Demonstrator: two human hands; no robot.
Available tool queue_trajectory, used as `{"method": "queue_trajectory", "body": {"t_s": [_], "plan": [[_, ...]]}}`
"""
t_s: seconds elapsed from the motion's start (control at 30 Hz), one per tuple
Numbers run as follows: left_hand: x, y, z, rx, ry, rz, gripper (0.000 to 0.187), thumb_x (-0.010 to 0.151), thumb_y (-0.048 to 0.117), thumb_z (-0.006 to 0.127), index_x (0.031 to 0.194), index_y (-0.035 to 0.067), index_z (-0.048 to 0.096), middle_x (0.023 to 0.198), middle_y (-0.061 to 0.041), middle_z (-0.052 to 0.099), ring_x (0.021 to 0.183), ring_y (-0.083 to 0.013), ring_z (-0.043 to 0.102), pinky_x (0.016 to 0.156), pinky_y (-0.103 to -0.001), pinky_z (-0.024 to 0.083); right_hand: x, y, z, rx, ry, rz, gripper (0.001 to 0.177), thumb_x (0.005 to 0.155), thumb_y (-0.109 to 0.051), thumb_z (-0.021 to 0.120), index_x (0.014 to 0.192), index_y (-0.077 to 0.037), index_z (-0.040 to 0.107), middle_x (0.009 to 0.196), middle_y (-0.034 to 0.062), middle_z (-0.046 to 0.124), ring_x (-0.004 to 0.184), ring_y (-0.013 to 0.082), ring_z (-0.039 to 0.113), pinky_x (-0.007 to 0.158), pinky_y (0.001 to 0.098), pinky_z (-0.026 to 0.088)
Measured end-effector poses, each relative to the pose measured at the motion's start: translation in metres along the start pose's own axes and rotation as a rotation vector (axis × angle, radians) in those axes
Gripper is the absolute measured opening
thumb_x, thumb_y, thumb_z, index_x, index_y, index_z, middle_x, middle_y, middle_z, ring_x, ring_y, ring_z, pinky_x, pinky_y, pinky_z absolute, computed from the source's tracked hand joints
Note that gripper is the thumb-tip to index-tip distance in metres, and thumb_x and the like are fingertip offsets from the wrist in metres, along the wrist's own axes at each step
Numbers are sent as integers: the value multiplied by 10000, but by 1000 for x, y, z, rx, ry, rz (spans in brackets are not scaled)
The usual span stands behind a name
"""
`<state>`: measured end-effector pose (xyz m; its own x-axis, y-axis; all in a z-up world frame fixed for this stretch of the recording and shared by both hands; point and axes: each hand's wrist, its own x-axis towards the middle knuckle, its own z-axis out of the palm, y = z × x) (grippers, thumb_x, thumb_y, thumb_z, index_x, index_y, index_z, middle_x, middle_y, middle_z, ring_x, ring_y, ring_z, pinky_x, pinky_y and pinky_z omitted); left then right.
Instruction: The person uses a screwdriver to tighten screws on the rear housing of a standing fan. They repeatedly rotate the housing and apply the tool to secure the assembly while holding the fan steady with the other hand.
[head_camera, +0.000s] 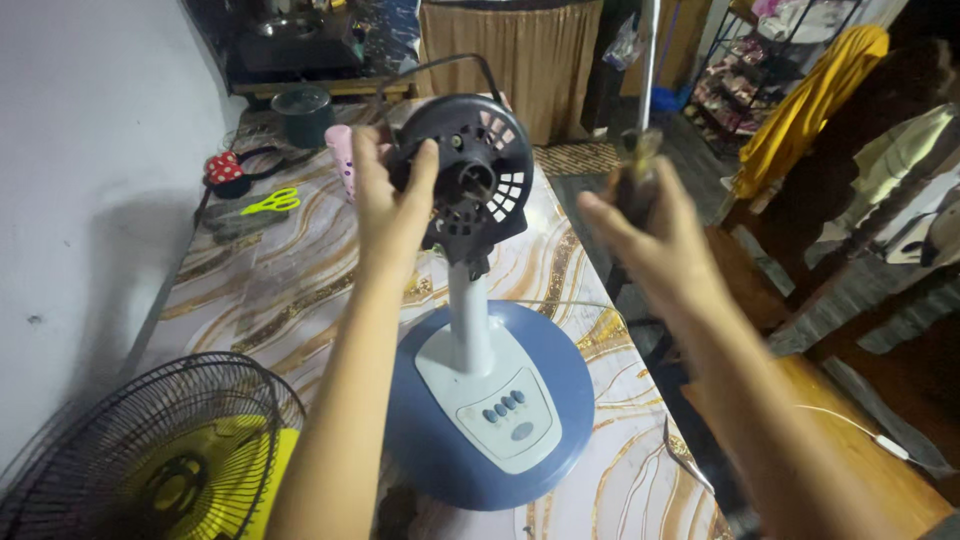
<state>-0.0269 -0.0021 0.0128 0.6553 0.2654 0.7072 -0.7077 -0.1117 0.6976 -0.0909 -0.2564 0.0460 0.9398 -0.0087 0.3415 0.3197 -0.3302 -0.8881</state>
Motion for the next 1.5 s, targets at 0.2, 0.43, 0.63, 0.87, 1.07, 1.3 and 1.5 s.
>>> {"method": "queue_trajectory", "body": {"t_s": [0.2, 0.43, 0.63, 0.87, 1.07, 1.3, 1.5], "plan": [[-1, 6, 0, -17, -4, 37, 267, 1056, 106, 657, 1236, 43, 470, 1137, -64, 637, 1053, -124, 611, 944, -277, 502, 47, 63, 68, 470, -16, -81, 337, 907, -176, 791, 1134, -49, 577, 990, -4, 679, 827, 89, 575, 638, 228, 460], [-4, 11, -2, 63, -24, 25, 255, 1076, 70, 661, 1233, 42, 462, 1124, -60, 616, 1044, -107, 585, 941, -268, 494, 70, 79, 82, 911, -87, -49, 354, 882, -5, 801, 1107, -46, 531, 970, 63, 635, 847, 149, 651, 744, 294, 560], [-7, 18, 1, -9, -16, -4, 287, 1080, 66, 637, 1294, 49, 446, 1171, -52, 615, 1083, -107, 588, 980, -262, 488, 75, 80, 76, 962, -132, -41, 378, 875, 29, 788, 1126, -60, 519, 982, 73, 651, 827, 155, 649, 714, 288, 543], [-10, 21, -4, 39, -39, -32, 279, 1105, 58, 644, 1294, 38, 441, 1105, -68, 609, 1003, -93, 576, 935, -262, 492, 66, 78, 78, 947, -117, 45, 370, 873, 4, 782, 1125, -76, 523, 951, 66, 653, 769, 157, 654, 628, 269, 515], [-8, 22, -1, -13, -23, -60, 301, 1091, 67, 629, 1315, 41, 429, 1166, -83, 642, 1049, -98, 601, 929, -249, 502, 69, 77, 77, 975, -130, -6, 359, 894, 8, 782, 1130, -70, 523, 975, 75, 658, 798, 157, 663, 674, 274, 538], [-8, 18, -4, -4, -43, -25, 299, 1109, 59, 632, 1321, 32, 424, 1186, -89, 641, 1079, -107, 607, 964, -259, 507, 69, 79, 79, 985, -128, 7, 356, 894, 1, 779, 1131, -75, 524, 965, 80, 662, 778, 164, 668, 635, 268, 525], [-8, 19, -4, 0, -55, 2, 283, 1113, 55, 629, 1308, 36, 425, 1129, -85, 637, 1027, -94, 605, 983, -261, 502, 69, 79, 80, 977, -116, 21, 358, 889, -1, 781, 1128, -73, 524, 967, 68, 649, 793, 164, 671, 664, 279, 547]]}}
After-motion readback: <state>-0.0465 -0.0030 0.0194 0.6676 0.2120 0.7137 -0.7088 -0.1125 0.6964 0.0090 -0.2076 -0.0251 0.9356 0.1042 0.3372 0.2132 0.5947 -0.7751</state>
